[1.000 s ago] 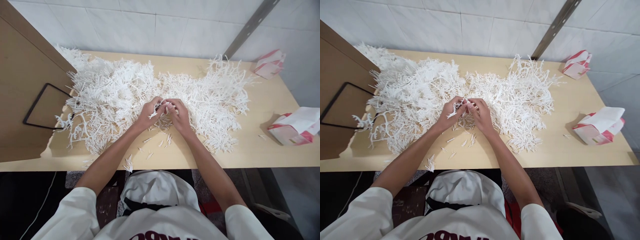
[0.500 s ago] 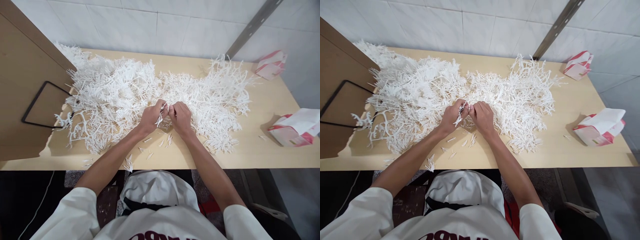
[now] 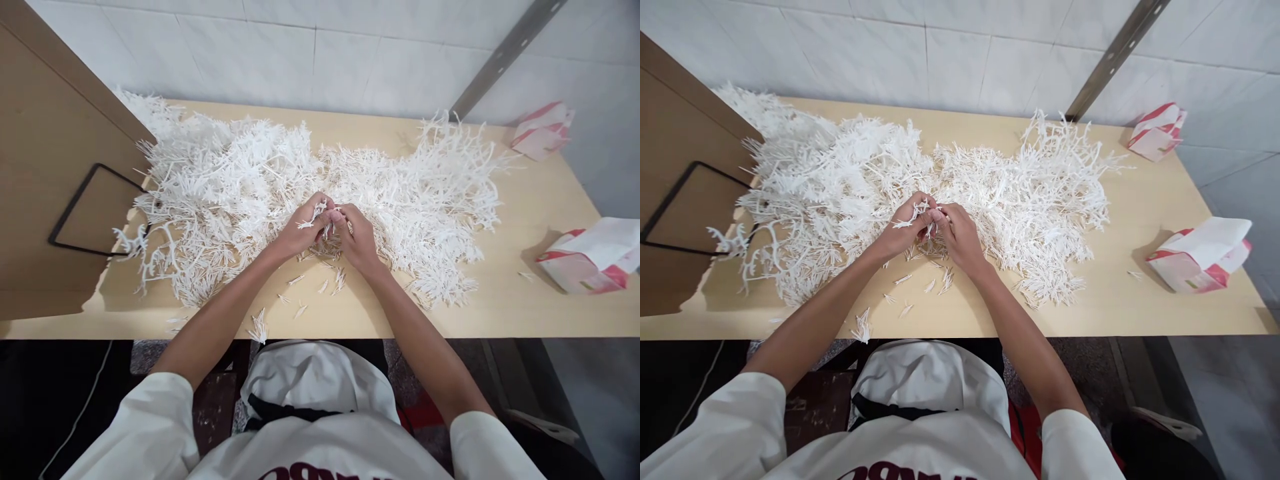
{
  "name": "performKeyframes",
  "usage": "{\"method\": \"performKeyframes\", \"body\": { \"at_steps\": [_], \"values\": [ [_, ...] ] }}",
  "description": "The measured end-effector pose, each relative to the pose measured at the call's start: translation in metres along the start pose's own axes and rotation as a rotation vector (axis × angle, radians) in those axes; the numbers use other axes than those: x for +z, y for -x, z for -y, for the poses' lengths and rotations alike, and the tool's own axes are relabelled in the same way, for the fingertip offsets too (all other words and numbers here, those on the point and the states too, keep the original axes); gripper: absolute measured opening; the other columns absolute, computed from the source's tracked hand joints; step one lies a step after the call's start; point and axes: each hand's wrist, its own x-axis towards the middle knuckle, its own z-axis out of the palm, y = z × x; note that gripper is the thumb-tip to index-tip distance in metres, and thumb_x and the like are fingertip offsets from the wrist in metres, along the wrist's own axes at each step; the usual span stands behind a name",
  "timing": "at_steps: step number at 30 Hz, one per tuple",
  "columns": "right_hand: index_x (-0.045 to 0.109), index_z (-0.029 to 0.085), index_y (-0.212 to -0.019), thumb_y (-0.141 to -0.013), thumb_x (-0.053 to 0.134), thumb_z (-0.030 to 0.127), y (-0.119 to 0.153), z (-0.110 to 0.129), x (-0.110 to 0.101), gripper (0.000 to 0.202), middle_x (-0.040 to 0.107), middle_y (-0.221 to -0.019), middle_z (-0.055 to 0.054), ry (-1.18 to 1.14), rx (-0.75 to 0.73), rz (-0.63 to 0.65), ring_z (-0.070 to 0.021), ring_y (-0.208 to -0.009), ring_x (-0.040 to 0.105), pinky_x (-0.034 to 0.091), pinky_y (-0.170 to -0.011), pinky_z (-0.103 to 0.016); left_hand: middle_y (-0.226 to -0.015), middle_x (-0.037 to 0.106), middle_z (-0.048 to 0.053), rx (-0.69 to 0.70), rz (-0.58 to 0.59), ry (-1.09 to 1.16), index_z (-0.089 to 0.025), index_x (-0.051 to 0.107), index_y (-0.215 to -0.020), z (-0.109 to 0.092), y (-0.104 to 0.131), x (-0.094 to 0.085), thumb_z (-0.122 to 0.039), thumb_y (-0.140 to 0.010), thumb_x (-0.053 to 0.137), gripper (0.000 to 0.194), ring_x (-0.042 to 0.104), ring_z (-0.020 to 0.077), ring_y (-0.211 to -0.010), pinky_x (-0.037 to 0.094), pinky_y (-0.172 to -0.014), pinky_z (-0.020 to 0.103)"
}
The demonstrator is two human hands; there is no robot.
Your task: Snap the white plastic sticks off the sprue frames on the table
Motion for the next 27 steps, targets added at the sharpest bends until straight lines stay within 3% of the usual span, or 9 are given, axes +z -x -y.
{"method": "performKeyframes", "body": {
  "at_steps": [3, 12, 15, 18, 20, 23, 27],
  "values": [
    [0.06, 0.023, -0.086, -0.098, 0.038, 0.042, 0.001, -0.002, -0.001, 0.032, 0.061, -0.077, -0.002, 0.049, -0.018, -0.019, -0.0158, -0.079, 0.056, 0.044, -0.076, -0.032, -0.063, 0.056, -0.004, 0.048, -0.019, -0.078, -0.022, 0.047, -0.096, -0.001, 0.001, -0.001, -0.048, -0.09, 0.052, 0.027, 0.048, 0.0073, -0.048, 0.039, -0.05, 0.019],
    [0.057, 0.022, -0.081, -0.098, 0.039, 0.036, 0.0, -0.008, -0.002, 0.029, 0.055, -0.071, -0.002, 0.219, -0.158, -0.085, -0.0155, -0.073, 0.049, 0.038, -0.068, -0.031, -0.061, 0.049, -0.005, 0.171, -0.219, -0.365, -0.021, 0.051, -0.09, 0.009, 0.002, 0.006, -0.041, -0.091, 0.049, 0.02, 0.04, 0.0066, -0.049, 0.031, -0.05, 0.022],
    [0.054, 0.022, -0.074, -0.098, 0.04, 0.038, 0.004, -0.008, 0.003, 0.032, 0.053, -0.068, -0.003, 0.355, -0.228, -0.103, -0.0166, -0.07, 0.047, 0.037, -0.068, -0.034, -0.062, 0.049, -0.004, 0.138, -0.35, -0.35, -0.022, 0.048, -0.09, 0.012, 0.001, 0.005, -0.045, -0.092, 0.048, 0.023, 0.041, 0.007, -0.049, 0.031, -0.049, 0.023],
    [0.056, 0.023, -0.074, -0.097, 0.041, 0.04, 0.008, -0.005, 0.009, 0.032, 0.055, -0.068, -0.003, 0.337, -0.245, -0.093, -0.0169, -0.07, 0.049, 0.038, -0.068, -0.034, -0.062, 0.047, -0.003, 0.089, -0.516, -0.228, -0.023, 0.045, -0.093, 0.013, -0.005, -0.004, -0.053, -0.092, 0.044, 0.031, 0.043, 0.0076, -0.049, 0.034, -0.049, 0.023],
    [0.06, 0.023, -0.084, -0.097, 0.042, 0.04, 0.008, -0.004, 0.01, 0.028, 0.061, -0.075, -0.004, 0.258, -0.191, -0.138, -0.0171, -0.076, 0.054, 0.041, -0.072, -0.034, -0.064, 0.049, -0.003, 0.078, -0.496, -0.131, -0.024, 0.043, -0.098, 0.011, -0.008, -0.009, -0.058, -0.093, 0.039, 0.034, 0.046, 0.0078, -0.051, 0.038, -0.051, 0.023],
    [0.063, 0.025, -0.105, -0.095, 0.045, 0.042, 0.004, -0.006, 0.007, 0.027, 0.068, -0.098, -0.006, 0.168, -0.027, -0.218, -0.0183, -0.092, 0.059, 0.046, -0.08, -0.035, -0.071, 0.056, -0.002, 0.067, -0.365, -0.04, -0.025, 0.041, -0.104, 0.008, -0.011, -0.01, -0.06, -0.092, 0.038, 0.037, 0.053, 0.0082, -0.055, 0.044, -0.057, 0.023],
    [0.057, 0.029, -0.122, -0.094, 0.045, 0.047, -0.001, -0.008, 0.002, 0.036, 0.063, -0.123, -0.007, 0.075, 0.111, -0.209, -0.0204, -0.114, 0.056, 0.046, -0.092, -0.04, -0.078, 0.062, 0.0, 0.079, -0.217, 0.003, -0.023, 0.041, -0.105, 0.008, -0.009, -0.005, -0.058, -0.089, 0.046, 0.039, 0.06, 0.009, -0.061, 0.05, -0.066, 0.024]
  ]
}}
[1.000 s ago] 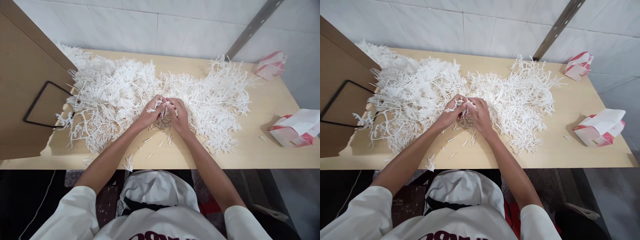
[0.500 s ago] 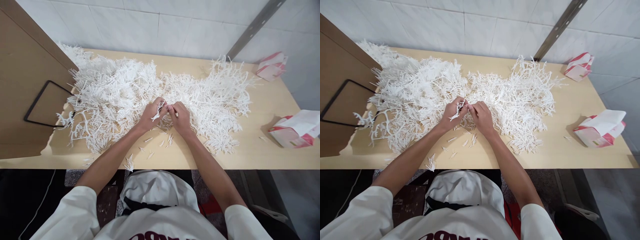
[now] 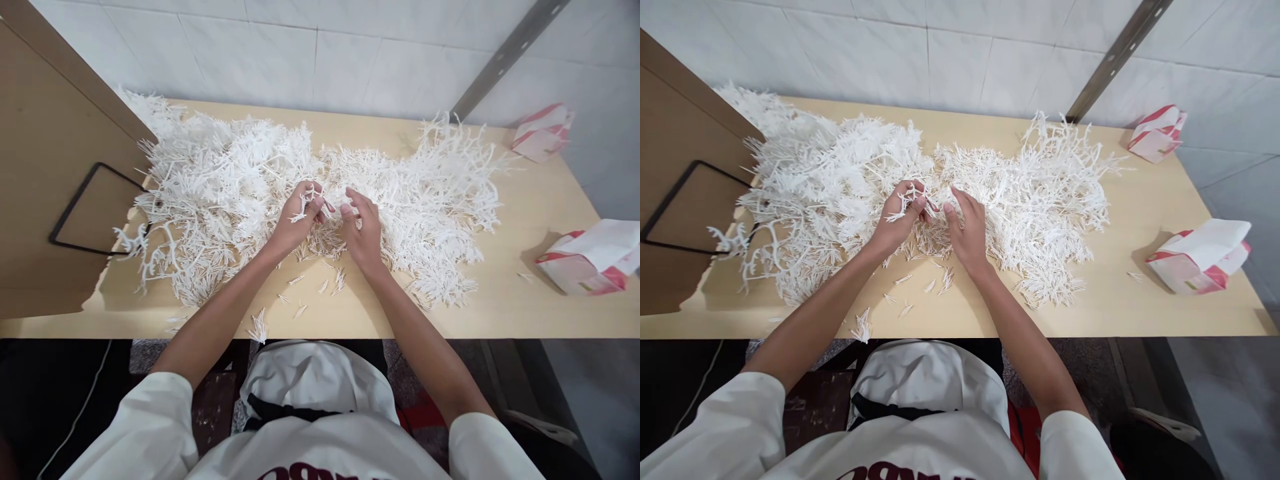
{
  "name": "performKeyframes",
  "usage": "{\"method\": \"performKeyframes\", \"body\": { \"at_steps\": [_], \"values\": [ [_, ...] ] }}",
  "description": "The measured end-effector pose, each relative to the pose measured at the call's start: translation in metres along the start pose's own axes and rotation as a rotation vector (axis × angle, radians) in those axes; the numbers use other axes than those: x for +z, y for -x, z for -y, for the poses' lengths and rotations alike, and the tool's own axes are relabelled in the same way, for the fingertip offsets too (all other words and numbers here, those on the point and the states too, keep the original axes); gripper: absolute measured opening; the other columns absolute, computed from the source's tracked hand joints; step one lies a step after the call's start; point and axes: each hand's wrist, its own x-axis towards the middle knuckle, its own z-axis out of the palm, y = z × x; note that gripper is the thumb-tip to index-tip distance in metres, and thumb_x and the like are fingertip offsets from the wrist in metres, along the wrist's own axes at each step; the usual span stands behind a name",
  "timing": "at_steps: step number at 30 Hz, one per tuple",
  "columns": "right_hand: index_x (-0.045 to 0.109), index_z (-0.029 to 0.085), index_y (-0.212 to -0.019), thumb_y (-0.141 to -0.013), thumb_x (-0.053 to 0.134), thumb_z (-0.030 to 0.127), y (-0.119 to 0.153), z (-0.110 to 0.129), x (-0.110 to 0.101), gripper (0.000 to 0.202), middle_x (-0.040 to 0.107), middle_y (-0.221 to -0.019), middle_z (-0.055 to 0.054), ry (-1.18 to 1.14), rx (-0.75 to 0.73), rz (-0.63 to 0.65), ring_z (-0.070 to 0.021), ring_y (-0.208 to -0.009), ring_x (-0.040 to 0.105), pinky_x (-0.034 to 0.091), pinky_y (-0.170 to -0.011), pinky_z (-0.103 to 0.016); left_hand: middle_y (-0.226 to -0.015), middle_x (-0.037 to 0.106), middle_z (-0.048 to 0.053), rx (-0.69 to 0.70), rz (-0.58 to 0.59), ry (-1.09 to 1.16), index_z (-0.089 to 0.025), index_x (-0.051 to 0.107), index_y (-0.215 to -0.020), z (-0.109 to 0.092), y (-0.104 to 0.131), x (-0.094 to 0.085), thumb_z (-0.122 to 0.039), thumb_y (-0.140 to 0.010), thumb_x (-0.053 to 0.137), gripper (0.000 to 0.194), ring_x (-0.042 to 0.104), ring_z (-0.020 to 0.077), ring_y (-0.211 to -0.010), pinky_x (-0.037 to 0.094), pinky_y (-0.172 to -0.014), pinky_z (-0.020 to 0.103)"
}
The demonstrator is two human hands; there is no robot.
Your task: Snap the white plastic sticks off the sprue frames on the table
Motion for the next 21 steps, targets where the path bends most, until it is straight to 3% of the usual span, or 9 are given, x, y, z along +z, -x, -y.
{"method": "performKeyframes", "body": {
  "at_steps": [6, 12, 14, 17, 21],
  "values": [
    [0.067, 0.024, -0.095, -0.092, 0.051, 0.043, 0.0, 0.0, 0.002, 0.026, 0.069, -0.098, -0.006, -0.041, -0.112, 0.07, -0.0176, -0.095, 0.062, 0.05, -0.082, -0.035, -0.075, 0.06, -0.002, 0.062, 0.056, -0.225, -0.022, 0.046, -0.099, 0.005, 0.004, 0.0, -0.05, -0.091, 0.047, 0.029, 0.063, 0.0104, -0.062, 0.048, -0.065, 0.023],
    [0.059, 0.022, -0.092, -0.097, 0.042, 0.038, 0.001, 0.0, 0.0, 0.024, 0.062, -0.089, -0.005, 0.047, -0.168, 0.165, -0.015, -0.084, 0.057, 0.046, -0.076, -0.031, -0.075, 0.06, -0.001, 0.222, 0.122, -0.436, -0.021, 0.051, -0.097, -0.001, 0.008, -0.003, -0.033, -0.089, 0.05, 0.015, 0.057, 0.0111, -0.064, 0.043, -0.067, 0.026],
    [0.057, 0.023, -0.09, -0.098, 0.038, 0.038, 0.001, 0.002, -0.002, 0.025, 0.061, -0.088, -0.004, -0.026, -0.17, 0.224, -0.0148, -0.086, 0.056, 0.046, -0.078, -0.031, -0.072, 0.058, -0.001, 0.215, 0.123, -0.382, -0.02, 0.051, -0.092, -0.002, 0.008, -0.003, -0.035, -0.089, 0.05, 0.014, 0.055, 0.0112, -0.063, 0.044, -0.067, 0.026],
    [0.055, 0.023, -0.088, -0.098, 0.039, 0.038, 0.001, 0.007, -0.003, 0.024, 0.061, -0.086, -0.002, -0.238, -0.139, 0.278, -0.0135, -0.082, 0.057, 0.046, -0.079, -0.03, -0.064, 0.053, -0.002, 0.054, 0.047, -0.132, -0.021, 0.047, -0.083, -0.002, 0.003, -0.005, -0.043, -0.092, 0.044, 0.024, 0.052, 0.0103, -0.055, 0.046, -0.06, 0.025],
    [0.059, 0.022, -0.09, -0.093, 0.049, 0.042, 0.003, 0.01, -0.003, 0.023, 0.063, -0.088, -0.002, -0.363, 0.01, 0.267, -0.0115, -0.077, 0.059, 0.048, -0.072, -0.027, -0.064, 0.054, -0.002, -0.088, -0.034, 0.063, -0.021, 0.047, -0.085, 0.002, -0.004, -0.007, -0.047, -0.09, 0.05, 0.027, 0.054, 0.0096, -0.053, 0.049, -0.057, 0.025]
  ]
}}
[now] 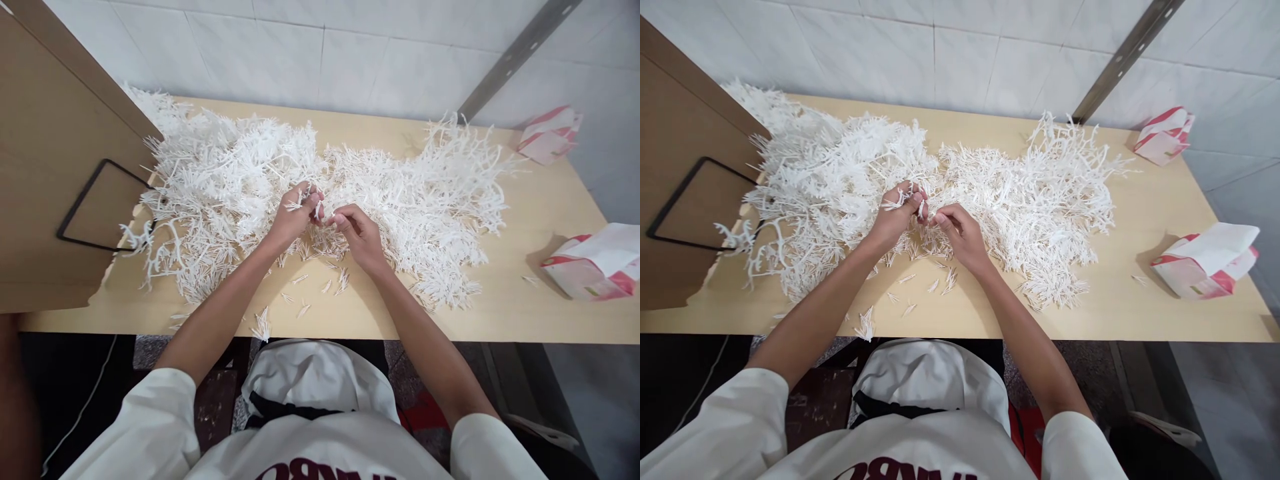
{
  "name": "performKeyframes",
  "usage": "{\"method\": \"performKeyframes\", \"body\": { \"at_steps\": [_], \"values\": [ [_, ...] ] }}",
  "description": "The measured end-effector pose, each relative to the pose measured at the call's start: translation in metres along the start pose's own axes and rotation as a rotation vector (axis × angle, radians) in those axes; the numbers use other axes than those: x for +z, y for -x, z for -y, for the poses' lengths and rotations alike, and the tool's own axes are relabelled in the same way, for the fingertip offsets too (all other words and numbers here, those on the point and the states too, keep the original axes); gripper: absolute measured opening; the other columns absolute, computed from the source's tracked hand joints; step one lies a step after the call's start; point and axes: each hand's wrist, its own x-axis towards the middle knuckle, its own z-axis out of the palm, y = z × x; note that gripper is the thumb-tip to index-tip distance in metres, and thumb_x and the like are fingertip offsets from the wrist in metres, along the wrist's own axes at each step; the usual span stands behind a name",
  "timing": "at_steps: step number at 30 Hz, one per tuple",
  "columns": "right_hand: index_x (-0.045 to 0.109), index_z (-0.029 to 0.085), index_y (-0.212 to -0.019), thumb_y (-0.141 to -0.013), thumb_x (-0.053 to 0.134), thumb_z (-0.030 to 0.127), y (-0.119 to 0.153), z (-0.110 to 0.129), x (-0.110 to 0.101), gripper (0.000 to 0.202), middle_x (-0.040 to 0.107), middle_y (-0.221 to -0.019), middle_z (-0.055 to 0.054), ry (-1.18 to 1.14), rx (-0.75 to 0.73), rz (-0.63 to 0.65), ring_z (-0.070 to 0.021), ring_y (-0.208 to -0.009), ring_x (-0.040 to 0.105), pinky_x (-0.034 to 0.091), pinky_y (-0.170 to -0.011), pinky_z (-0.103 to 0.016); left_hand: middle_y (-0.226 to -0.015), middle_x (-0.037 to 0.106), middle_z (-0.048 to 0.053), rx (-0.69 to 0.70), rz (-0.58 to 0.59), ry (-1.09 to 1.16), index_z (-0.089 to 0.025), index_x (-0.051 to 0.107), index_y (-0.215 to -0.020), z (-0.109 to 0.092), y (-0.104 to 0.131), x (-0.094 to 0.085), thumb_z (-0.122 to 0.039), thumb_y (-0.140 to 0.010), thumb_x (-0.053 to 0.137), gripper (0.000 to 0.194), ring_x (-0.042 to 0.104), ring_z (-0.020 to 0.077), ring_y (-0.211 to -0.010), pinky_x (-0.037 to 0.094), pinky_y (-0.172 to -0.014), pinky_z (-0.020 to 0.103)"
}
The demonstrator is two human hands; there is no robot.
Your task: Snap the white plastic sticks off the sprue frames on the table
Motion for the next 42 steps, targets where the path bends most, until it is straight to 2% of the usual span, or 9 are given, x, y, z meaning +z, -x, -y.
{"method": "performKeyframes", "body": {
  "at_steps": [5, 14, 17, 20, 25, 29, 33, 37, 42],
  "values": [
    [0.06, 0.024, -0.106, -0.084, 0.062, 0.046, -0.002, -0.003, 0.001, 0.031, 0.065, -0.102, -0.004, 0.059, 0.072, -0.234, -0.0131, -0.089, 0.062, 0.049, -0.072, -0.027, -0.079, 0.059, 0.0, 0.007, 0.078, 0.04, -0.02, 0.049, -0.091, -0.003, 0.004, 0.006, -0.047, -0.087, 0.056, 0.029, 0.06, 0.0089, -0.057, 0.051, -0.059, 0.025],
    [0.067, 0.023, -0.085, -0.092, 0.051, 0.041, -0.001, -0.005, -0.005, 0.025, 0.069, -0.085, -0.004, 0.4, -0.162, -0.124, -0.0164, -0.083, 0.061, 0.047, -0.077, -0.033, -0.064, 0.057, -0.003, 0.102, 0.129, -0.275, -0.021, 0.049, -0.09, -0.007, 0.011, 0.008, -0.06, -0.088, 0.048, 0.039, 0.058, 0.0109, -0.055, 0.047, -0.061, 0.024],
    [0.06, 0.022, -0.081, -0.094, 0.047, 0.043, 0.001, -0.002, 0.0, 0.027, 0.064, -0.076, -0.002, 0.323, -0.112, -0.133, -0.0145, -0.073, 0.058, 0.047, -0.073, -0.032, -0.063, 0.051, -0.003, 0.08, 0.145, -0.149, -0.021, 0.046, -0.084, -0.003, 0.011, 0.012, -0.059, -0.087, 0.05, 0.038, 0.053, 0.0098, -0.054, 0.046, -0.058, 0.025],
    [0.053, 0.023, -0.086, -0.096, 0.04, 0.045, 0.002, -0.001, 0.007, 0.027, 0.059, -0.071, 0.001, 0.017, 0.017, -0.076, -0.0119, -0.066, 0.059, 0.048, -0.068, -0.029, -0.061, 0.043, -0.004, -0.005, 0.139, 0.05, -0.022, 0.044, -0.082, -0.004, 0.011, 0.017, -0.049, -0.089, 0.052, 0.029, 0.046, 0.0088, -0.053, 0.044, -0.055, 0.024],
    [0.046, 0.025, -0.093, -0.096, 0.036, 0.049, -0.001, -0.008, 0.008, 0.026, 0.058, -0.076, 0.002, -0.248, 0.125, -0.162, -0.0111, -0.067, 0.062, 0.05, -0.063, -0.027, -0.057, 0.035, -0.006, -0.11, -0.012, 0.186, -0.022, 0.044, -0.085, -0.008, 0.006, 0.013, -0.026, -0.093, 0.043, 0.009, 0.045, 0.0077, -0.05, 0.046, -0.057, 0.023],
    [0.053, 0.026, -0.108, -0.093, 0.042, 0.052, -0.002, -0.007, 0.002, 0.032, 0.063, -0.083, 0.0, -0.181, 0.15, -0.126, -0.0118, -0.072, 0.063, 0.05, -0.066, -0.028, -0.062, 0.046, -0.003, -0.031, 0.017, 0.057, -0.022, 0.045, -0.086, -0.009, 0.006, 0.009, -0.043, -0.092, 0.049, 0.022, 0.048, 0.0092, -0.054, 0.044, -0.056, 0.025],
    [0.059, 0.022, -0.079, -0.089, 0.049, 0.054, -0.001, -0.001, 0.002, 0.035, 0.064, -0.074, 0.001, -0.012, 0.144, 0.02, -0.012, -0.068, 0.061, 0.048, -0.066, -0.028, -0.062, 0.046, -0.003, 0.064, 0.108, -0.011, -0.021, 0.045, -0.081, -0.008, 0.012, 0.014, -0.057, -0.085, 0.055, 0.037, 0.045, 0.0091, -0.054, 0.042, -0.057, 0.025],
    [0.056, 0.022, -0.079, -0.091, 0.049, 0.049, 0.002, 0.001, 0.002, 0.03, 0.065, -0.074, 0.002, -0.078, 0.125, 0.075, -0.0123, -0.07, 0.062, 0.049, -0.069, -0.028, -0.061, 0.044, -0.004, -0.051, 0.116, 0.187, -0.02, 0.046, -0.076, -0.005, 0.013, 0.017, -0.049, -0.082, 0.063, 0.035, 0.043, 0.0075, -0.051, 0.037, -0.053, 0.023],
    [0.06, 0.022, -0.083, -0.094, 0.046, 0.042, 0.005, 0.001, 0.001, 0.027, 0.068, -0.093, -0.002, -0.049, -0.024, 0.094, -0.0144, -0.085, 0.063, 0.048, -0.08, -0.032, -0.059, 0.041, -0.005, -0.171, -0.038, 0.487, -0.02, 0.044, -0.075, -0.006, 0.005, 0.008, -0.032, -0.089, 0.056, 0.022, 0.043, 0.0074, -0.049, 0.039, -0.054, 0.022]
  ]
}}
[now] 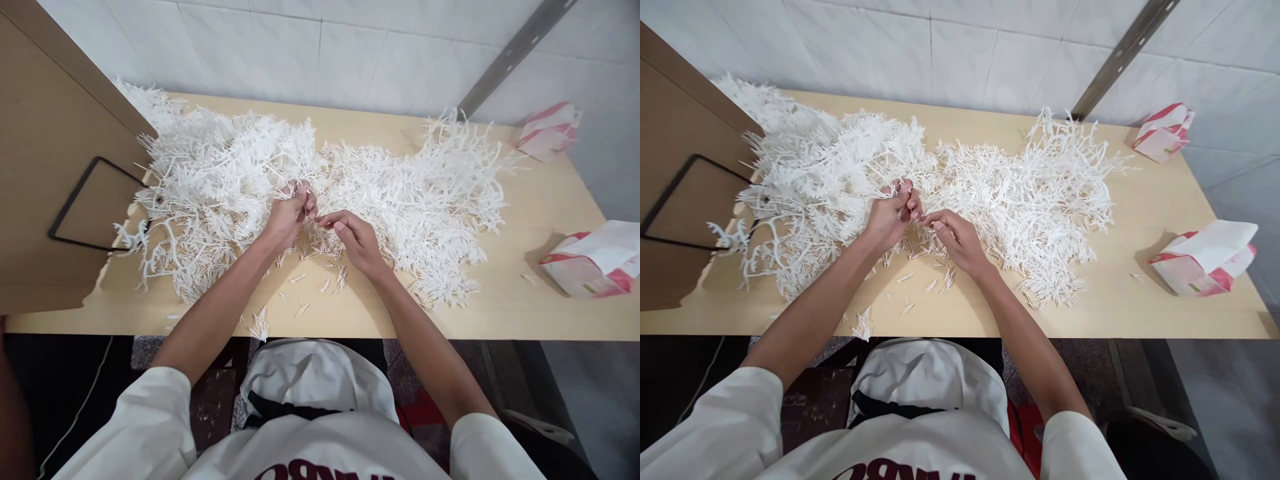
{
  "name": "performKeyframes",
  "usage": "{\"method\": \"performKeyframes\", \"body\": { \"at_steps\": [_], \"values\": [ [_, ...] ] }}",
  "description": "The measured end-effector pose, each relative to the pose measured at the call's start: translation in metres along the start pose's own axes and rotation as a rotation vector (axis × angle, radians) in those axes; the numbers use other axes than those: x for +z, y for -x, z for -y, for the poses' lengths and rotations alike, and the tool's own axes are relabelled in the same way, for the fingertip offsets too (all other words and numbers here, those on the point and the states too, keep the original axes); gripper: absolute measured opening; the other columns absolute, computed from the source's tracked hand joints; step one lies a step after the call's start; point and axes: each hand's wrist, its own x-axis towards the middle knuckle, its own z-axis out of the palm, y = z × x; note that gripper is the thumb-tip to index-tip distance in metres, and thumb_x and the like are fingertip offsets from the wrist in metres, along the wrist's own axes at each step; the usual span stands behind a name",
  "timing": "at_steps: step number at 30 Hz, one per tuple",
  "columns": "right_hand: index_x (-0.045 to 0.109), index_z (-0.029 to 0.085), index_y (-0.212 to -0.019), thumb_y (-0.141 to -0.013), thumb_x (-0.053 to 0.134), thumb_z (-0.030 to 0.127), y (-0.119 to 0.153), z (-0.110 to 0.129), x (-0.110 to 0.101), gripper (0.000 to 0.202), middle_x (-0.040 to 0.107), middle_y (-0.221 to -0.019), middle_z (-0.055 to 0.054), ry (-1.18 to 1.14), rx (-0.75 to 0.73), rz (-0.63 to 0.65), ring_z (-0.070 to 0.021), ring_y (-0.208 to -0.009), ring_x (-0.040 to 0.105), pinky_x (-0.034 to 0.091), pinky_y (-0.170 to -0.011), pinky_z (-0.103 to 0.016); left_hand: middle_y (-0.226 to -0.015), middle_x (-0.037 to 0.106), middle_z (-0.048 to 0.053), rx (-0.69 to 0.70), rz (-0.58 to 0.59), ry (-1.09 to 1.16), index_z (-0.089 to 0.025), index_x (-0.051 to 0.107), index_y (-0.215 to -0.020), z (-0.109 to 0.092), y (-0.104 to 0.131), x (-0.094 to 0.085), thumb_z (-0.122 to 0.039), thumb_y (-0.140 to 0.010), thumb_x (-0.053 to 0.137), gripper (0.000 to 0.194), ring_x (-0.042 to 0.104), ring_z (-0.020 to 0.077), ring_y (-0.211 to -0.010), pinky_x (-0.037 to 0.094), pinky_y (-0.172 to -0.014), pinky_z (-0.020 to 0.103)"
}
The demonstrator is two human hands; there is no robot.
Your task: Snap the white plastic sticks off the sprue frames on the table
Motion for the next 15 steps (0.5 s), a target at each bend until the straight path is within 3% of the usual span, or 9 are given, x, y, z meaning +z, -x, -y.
{"method": "performKeyframes", "body": {
  "at_steps": [5, 8, 10, 12, 15],
  "values": [
    [0.063, 0.023, -0.095, -0.096, 0.043, 0.041, -0.003, -0.004, -0.002, 0.028, 0.065, -0.091, -0.003, 0.091, 0.001, -0.125, -0.015, -0.087, 0.061, 0.048, -0.081, -0.033, -0.072, 0.057, 0.0, 0.059, 0.047, -0.156, -0.019, 0.058, -0.088, -0.007, 0.001, 0.002, -0.032, -0.086, 0.06, 0.013, 0.052, 0.0086, -0.062, 0.044, -0.062, 0.023],
    [0.058, 0.028, -0.117, -0.092, 0.048, 0.046, -0.005, -0.006, -0.006, 0.032, 0.064, -0.111, -0.005, 0.164, 0.009, -0.274, -0.018, -0.103, 0.06, 0.049, -0.087, -0.036, -0.085, 0.06, 0.002, 0.124, 0.072, -0.303, -0.017, 0.065, -0.093, -0.006, 0.002, 0.004, -0.024, -0.082, 0.061, 0.014, 0.052, 0.0066, -0.063, 0.044, -0.063, 0.022],
    [0.054, 0.032, -0.125, -0.089, 0.053, 0.049, -0.006, -0.006, -0.009, 0.039, 0.059, -0.124, -0.005, 0.25, -0.022, -0.333, -0.0208, -0.115, 0.055, 0.047, -0.094, -0.04, -0.083, 0.06, 0.0, 0.1, 0.126, -0.433, -0.018, 0.065, -0.104, -0.003, 0.003, 0.003, -0.017, -0.078, 0.061, 0.026, 0.052, 0.0059, -0.06, 0.044, -0.061, 0.022],
    [0.059, 0.033, -0.119, -0.089, 0.055, 0.049, -0.006, -0.005, -0.011, 0.035, 0.059, -0.125, -0.005, 0.327, -0.084, -0.285, -0.0219, -0.119, 0.053, 0.044, -0.099, -0.043, -0.077, 0.059, -0.001, 0.041, 0.2, -0.537, -0.019, 0.058, -0.12, 0.002, 0.002, 0.0, -0.014, -0.077, 0.059, 0.043, 0.053, 0.0072, -0.057, 0.045, -0.06, 0.023],
    [0.067, 0.03, -0.103, -0.09, 0.055, 0.043, -0.007, -0.004, -0.011, 0.023, 0.067, -0.111, -0.003, 0.379, -0.154, -0.144, -0.02, -0.109, 0.06, 0.044, -0.097, -0.041, -0.081, 0.062, 0.001, 0.034, 0.264, -0.627, -0.019, 0.047, -0.132, 0.01, 0.001, -0.006, -0.018, -0.079, 0.057, 0.055, 0.057, 0.0101, -0.062, 0.048, -0.062, 0.025]
  ]
}}
